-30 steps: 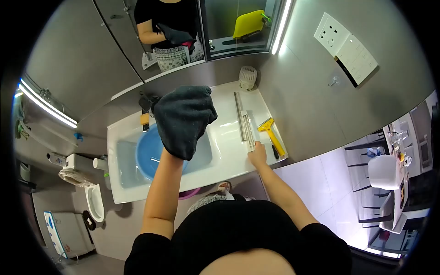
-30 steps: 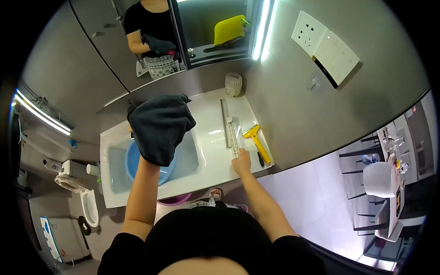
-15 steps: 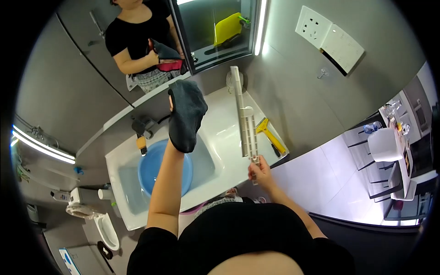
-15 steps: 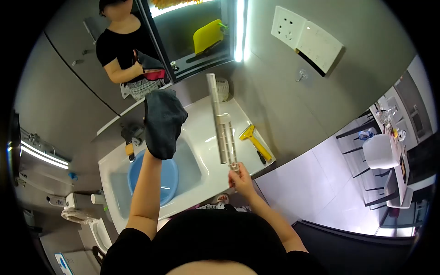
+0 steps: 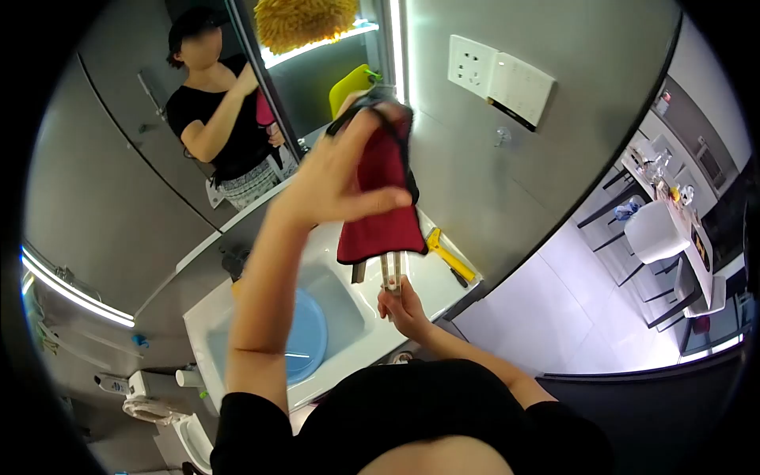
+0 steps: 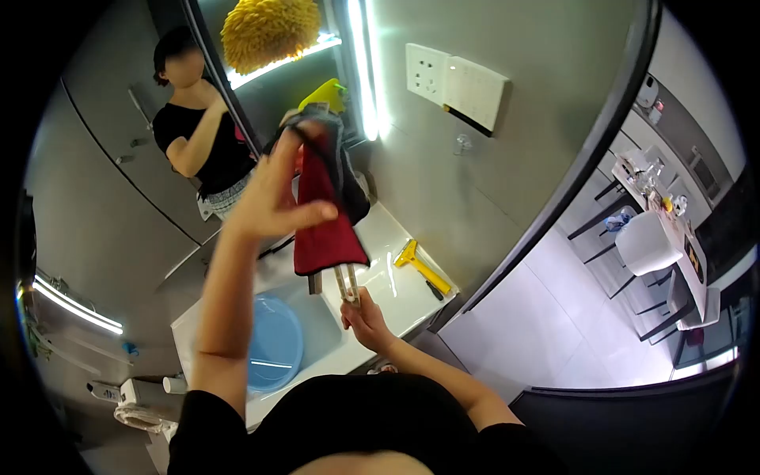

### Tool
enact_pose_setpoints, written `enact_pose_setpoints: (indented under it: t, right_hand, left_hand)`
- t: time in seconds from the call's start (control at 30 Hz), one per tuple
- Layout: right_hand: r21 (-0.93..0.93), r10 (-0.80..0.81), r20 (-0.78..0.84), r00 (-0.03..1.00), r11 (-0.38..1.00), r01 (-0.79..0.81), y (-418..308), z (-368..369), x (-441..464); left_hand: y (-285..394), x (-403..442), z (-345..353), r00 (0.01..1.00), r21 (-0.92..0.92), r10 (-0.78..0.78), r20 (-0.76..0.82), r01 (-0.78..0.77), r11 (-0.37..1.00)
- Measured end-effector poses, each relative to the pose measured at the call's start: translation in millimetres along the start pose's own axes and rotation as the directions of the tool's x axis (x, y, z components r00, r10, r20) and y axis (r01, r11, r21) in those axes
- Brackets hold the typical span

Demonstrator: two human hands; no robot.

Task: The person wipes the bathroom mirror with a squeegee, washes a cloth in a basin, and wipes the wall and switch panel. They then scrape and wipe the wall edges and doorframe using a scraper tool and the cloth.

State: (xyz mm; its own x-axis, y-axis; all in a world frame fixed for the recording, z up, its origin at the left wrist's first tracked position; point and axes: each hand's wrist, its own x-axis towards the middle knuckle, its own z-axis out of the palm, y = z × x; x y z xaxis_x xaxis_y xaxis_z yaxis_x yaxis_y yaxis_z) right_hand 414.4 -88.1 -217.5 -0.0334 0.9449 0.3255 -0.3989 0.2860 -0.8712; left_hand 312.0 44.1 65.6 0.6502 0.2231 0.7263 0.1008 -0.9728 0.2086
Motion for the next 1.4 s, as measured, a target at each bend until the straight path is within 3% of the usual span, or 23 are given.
enact_pose_setpoints:
  t: [0.1,0.17,0.2,0.23,0.3,0.43,0.5,0.53,0.7,0.77,0.8,0.87,0.9,0.93,0.97,1.03,1.1,1.2,1.23,1.27,1.3,1.37,1.4]
  right_hand:
    - [-0.077,-0.174,0.028,0.984,0.981,0.175,-9,-4,21]
    - [-0.103,-0.225,0.02,0.974,0.969,0.226,-22,-7,34]
    - [-0.221,-0.252,0.034,0.967,0.942,0.254,-29,-9,39]
    - [-0.336,-0.276,0.051,0.96,0.9,0.277,-33,-11,43]
    - [-0.387,-0.328,0.024,0.944,0.868,0.312,-41,-11,50]
    - [-0.676,-0.434,0.02,0.901,0.658,0.332,-61,-21,59]
    - [-0.648,-0.43,0.042,0.902,0.675,0.352,-69,-26,63]
    - [-0.618,-0.42,0.057,0.906,0.698,0.363,-71,-27,65]
    - [-0.558,-0.424,0.003,0.906,0.751,0.353,-93,-14,83]
    - [-0.62,-0.474,-0.084,0.876,0.714,0.327,-101,-9,86]
    - [-0.663,-0.553,-0.107,0.826,0.659,0.355,-103,-7,91]
    - [-0.719,-0.614,-0.106,0.782,0.591,0.366,-117,-7,98]
    - [-0.77,-0.667,-0.097,0.739,0.521,0.369,-123,-7,102]
    - [-0.793,-0.741,-0.059,0.669,0.442,0.42,-124,-11,110]
    - [-0.794,-0.742,-0.059,0.667,0.44,0.419,-124,-15,111]
    - [-0.817,-0.671,-0.011,0.741,0.433,0.38,-128,-25,110]
    - [-0.868,-0.723,0.055,0.688,0.307,0.391,-143,-29,111]
    - [-0.942,-0.741,0.186,0.645,0.053,0.333,-186,-35,107]
    - [-0.959,-0.705,0.237,0.669,-0.061,0.277,-199,-38,106]
    - [-0.946,-0.772,0.286,0.568,-0.132,0.297,-210,-42,109]
    - [-0.945,-0.777,0.292,0.558,-0.145,0.294,-230,-43,110]
    - [-0.906,-0.706,0.42,0.57,-0.366,0.213,-278,-42,107]
    - [-0.902,-0.688,0.411,0.598,-0.402,0.157,-299,-39,106]
  left_hand:
    - [15,59,-30,0.941,0.31,0.275,0.197,-0.326,0.893]
    - [33,76,-42,0.985,0.2,0.054,0.167,-0.087,0.976]
    - [28,89,-42,0.957,0.142,0.29,0.016,-0.289,0.947]
    - [28,95,-45,0.955,0.097,0.297,-0.013,-0.295,0.951]
    - [36,97,-45,0.984,-0.151,0.163,-0.065,-0.172,0.974]
    - [36,107,-57,0.954,-0.358,0.292,-0.06,-0.294,0.886]
    - [46,101,-53,0.979,-0.673,0.114,-0.166,-0.197,0.712]
    - [50,104,-46,0.948,-0.663,0.057,-0.313,-0.261,0.702]
    - [57,118,-50,0.886,-0.62,-0.048,-0.461,-0.283,0.731]
    - [54,127,-48,0.853,-0.177,-0.03,-0.521,-0.074,0.981]
    - [58,129,-46,0.859,-0.05,-0.073,-0.506,0.055,0.997]
    - [61,136,-50,0.885,-0.172,-0.183,-0.427,0.119,0.978]
    - [67,139,-52,0.897,-0.283,-0.288,-0.334,0.196,0.939]
    - [76,139,-48,0.818,-0.69,-0.55,-0.172,0.298,0.659]
    - [68,140,-48,0.819,-0.691,-0.547,-0.171,0.296,0.66]
    - [43,144,-54,0.88,-0.958,-0.472,-0.046,0.095,0.269]
    - [39,146,-65,0.865,-0.98,-0.499,-0.059,0.045,0.193]
    - [9,141,-87,0.954,-0.985,-0.274,-0.12,-0.08,0.152]
    - [-8,139,-94,0.994,-0.997,-0.083,-0.076,-0.079,-0.026]
    - [-12,138,-96,0.989,-0.986,-0.065,-0.131,-0.136,-0.092]
    - [-16,136,-96,0.982,-0.969,-0.051,-0.184,-0.19,-0.16]
    - [-29,139,-95,0.969,-0.963,-0.095,-0.227,-0.238,-0.13]
    - [-27,142,-91,0.893,-0.974,-0.392,-0.222,-0.223,0.045]
